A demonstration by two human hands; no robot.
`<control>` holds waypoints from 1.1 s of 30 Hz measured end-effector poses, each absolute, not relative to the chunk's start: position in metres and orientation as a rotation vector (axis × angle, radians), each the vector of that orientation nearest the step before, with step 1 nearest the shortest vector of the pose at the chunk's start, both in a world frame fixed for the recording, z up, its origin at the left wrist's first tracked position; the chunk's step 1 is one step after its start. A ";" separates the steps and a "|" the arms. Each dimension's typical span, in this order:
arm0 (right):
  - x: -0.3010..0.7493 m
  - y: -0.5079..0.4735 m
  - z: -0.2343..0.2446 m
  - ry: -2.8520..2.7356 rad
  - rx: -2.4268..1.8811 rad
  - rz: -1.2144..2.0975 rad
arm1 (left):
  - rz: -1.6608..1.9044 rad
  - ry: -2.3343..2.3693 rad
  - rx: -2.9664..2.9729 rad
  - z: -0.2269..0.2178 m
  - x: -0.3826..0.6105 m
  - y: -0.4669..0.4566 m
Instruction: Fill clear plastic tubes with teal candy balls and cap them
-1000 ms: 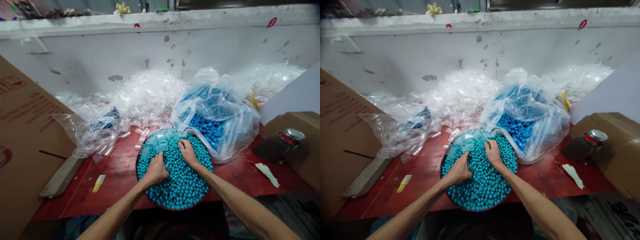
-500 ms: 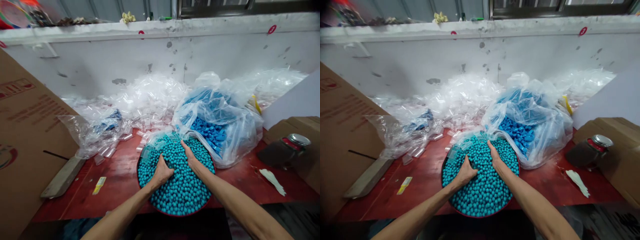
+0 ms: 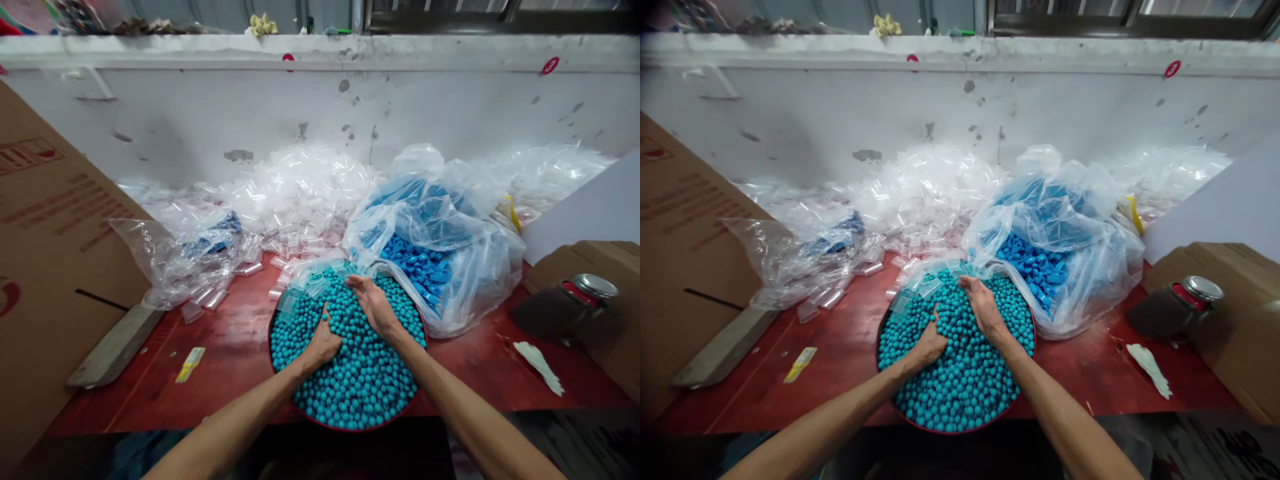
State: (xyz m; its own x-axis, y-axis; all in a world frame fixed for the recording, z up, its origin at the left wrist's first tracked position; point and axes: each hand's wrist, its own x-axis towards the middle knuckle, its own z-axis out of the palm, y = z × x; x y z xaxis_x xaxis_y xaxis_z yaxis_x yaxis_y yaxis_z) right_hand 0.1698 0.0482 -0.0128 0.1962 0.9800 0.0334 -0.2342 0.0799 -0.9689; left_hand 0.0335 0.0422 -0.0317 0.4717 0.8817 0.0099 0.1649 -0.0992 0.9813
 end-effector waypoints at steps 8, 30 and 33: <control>0.183 0.034 -0.019 -0.987 -1.277 1.015 | 0.729 1.173 1.693 -0.021 0.023 0.031; 0.329 0.091 -0.002 -1.414 -2.192 0.114 | 0.858 1.399 1.999 -0.024 0.022 0.018; 0.321 0.106 -0.010 -1.432 -2.208 0.123 | 0.863 1.371 2.018 -0.023 0.022 0.018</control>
State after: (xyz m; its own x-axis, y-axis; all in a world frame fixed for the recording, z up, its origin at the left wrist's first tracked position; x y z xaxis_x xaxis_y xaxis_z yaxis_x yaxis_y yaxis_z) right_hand 0.3212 0.1063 -0.0098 0.4425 0.8763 0.1904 0.8310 -0.3208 -0.4545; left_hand 0.0220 0.0185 -0.0231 0.2747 0.9400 0.2022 0.5891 -0.3307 0.7373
